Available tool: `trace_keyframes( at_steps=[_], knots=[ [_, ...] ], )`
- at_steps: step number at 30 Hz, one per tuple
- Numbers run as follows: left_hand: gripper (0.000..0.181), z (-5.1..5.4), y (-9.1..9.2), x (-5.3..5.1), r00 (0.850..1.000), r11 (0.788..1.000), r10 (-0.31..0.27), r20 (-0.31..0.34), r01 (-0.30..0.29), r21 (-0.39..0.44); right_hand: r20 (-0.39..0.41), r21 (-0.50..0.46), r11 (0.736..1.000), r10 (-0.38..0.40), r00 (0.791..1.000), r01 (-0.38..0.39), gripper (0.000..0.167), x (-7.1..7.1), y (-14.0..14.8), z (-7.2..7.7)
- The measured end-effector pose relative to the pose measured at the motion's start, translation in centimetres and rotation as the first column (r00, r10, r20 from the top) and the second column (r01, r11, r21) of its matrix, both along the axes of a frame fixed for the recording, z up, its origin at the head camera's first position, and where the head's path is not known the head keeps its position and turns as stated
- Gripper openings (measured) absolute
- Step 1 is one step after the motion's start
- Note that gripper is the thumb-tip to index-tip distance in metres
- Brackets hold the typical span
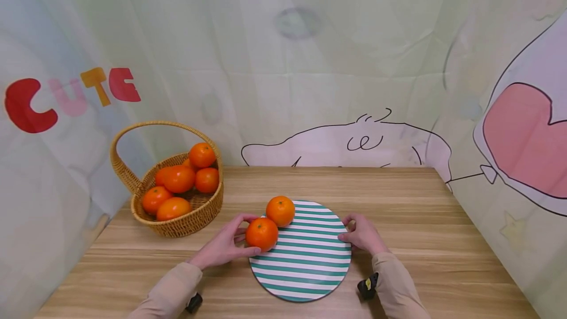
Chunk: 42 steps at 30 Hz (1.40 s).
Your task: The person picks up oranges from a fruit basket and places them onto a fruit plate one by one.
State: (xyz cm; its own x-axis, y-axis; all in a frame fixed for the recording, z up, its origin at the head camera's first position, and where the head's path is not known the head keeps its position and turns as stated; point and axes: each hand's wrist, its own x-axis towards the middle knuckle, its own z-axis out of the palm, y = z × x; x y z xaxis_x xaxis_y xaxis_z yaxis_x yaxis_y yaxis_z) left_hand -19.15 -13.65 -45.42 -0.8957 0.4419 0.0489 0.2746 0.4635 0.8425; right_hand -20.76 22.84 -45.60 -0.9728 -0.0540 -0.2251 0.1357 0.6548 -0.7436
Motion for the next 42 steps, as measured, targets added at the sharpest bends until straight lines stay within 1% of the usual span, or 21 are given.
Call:
trace_keyframes(
  at_steps=[10,26,29,33,35,38,40,41,42],
  knots=[
    [0.072,0.1,0.0,0.0,1.0,1.0,0.008,0.022,-0.008,-0.003,-0.009,-0.003,1.0,0.004,1.0,-0.004,0.031,0.0,0.0,-0.1],
    [0.073,0.2,0.1,0.0,1.0,1.0,0.008,0.023,-0.008,-0.004,-0.007,0.0,1.0,0.006,1.0,-0.006,0.032,0.0,0.0,-0.1],
    [0.076,0.2,0.0,0.0,1.0,1.0,-0.002,0.031,0.001,0.006,-0.009,-0.003,1.0,0.007,1.0,-0.007,0.032,0.0,0.0,-0.1],
    [0.084,0.2,-0.2,-0.1,1.0,1.0,-0.008,0.02,0.008,0.02,-0.01,-0.009,1.0,0.005,1.0,-0.005,0.032,0.1,-0.1,0.0],
    [0.086,0.4,-0.4,-0.1,1.0,1.0,0.005,0.017,-0.006,0.026,-0.009,-0.01,1.0,0.003,1.0,-0.003,0.033,0.1,-0.1,0.0],
    [0.085,1.2,-0.9,-0.2,0.998,0.998,0.06,-0.012,-0.06,0.021,-0.009,-0.011,1.0,0.003,1.0,-0.003,0.033,0.1,-0.1,0.0],
    [0.079,2.0,-1.4,-0.5,0.991,0.994,0.112,-0.074,-0.112,0.011,-0.01,-0.014,1.0,0.002,1.0,-0.002,0.033,0.1,-0.1,0.0],
    [0.075,2.4,-1.8,-0.7,0.983,0.989,0.144,-0.114,-0.145,0.0,-0.01,-0.015,1.0,0.002,1.0,-0.002,0.033,0.1,-0.1,0.0],
    [0.072,2.9,-2.3,-1.0,0.971,0.984,0.176,-0.164,-0.18,-0.009,-0.011,-0.016,1.0,0.002,1.0,-0.002,0.033,0.1,0.0,0.0]
  ],
)
